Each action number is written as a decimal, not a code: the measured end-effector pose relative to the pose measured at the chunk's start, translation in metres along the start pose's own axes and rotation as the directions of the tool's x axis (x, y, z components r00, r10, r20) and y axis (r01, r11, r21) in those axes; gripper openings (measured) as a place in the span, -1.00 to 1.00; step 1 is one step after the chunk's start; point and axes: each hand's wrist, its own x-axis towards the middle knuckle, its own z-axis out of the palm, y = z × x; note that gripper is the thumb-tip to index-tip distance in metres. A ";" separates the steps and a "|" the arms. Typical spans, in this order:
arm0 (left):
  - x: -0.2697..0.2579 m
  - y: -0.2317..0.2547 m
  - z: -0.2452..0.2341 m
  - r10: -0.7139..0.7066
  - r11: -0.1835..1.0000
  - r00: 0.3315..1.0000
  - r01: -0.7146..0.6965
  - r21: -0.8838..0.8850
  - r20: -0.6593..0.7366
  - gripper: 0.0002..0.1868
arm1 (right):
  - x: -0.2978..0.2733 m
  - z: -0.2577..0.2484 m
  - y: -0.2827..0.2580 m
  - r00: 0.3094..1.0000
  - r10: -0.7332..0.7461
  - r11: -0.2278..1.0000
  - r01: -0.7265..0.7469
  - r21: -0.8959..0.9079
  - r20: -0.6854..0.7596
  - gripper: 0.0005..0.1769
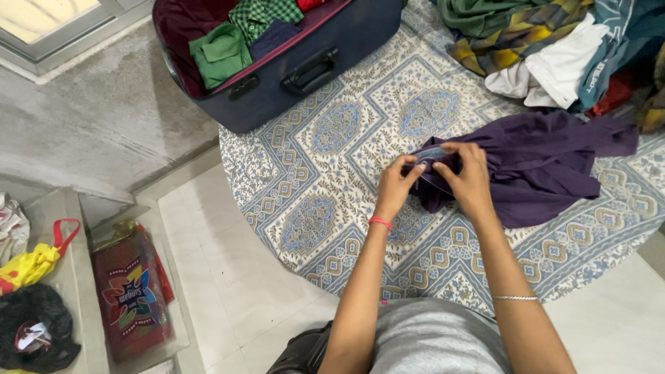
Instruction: The person folds a blue sweater and a purple collared shirt by hand, then places the folded items into an open suitcase.
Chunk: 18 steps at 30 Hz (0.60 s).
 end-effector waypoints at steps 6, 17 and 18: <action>0.015 0.011 -0.003 0.018 0.999 0.964 -0.030 -0.040 -0.264 -0.66 | -0.041 0.015 0.012 0.840 0.534 0.843 -0.538 0.022 0.100 -0.77; 0.049 0.051 0.011 0.161 0.973 0.945 -0.199 -0.113 -0.284 -0.71 | -0.081 0.112 0.060 0.671 0.742 0.606 -0.676 -0.418 -0.009 0.13; 0.053 0.050 0.009 0.154 0.972 0.941 -0.200 -0.126 -0.302 -0.72 | -0.082 0.118 0.078 0.696 0.715 0.591 -0.654 -0.472 -0.069 0.17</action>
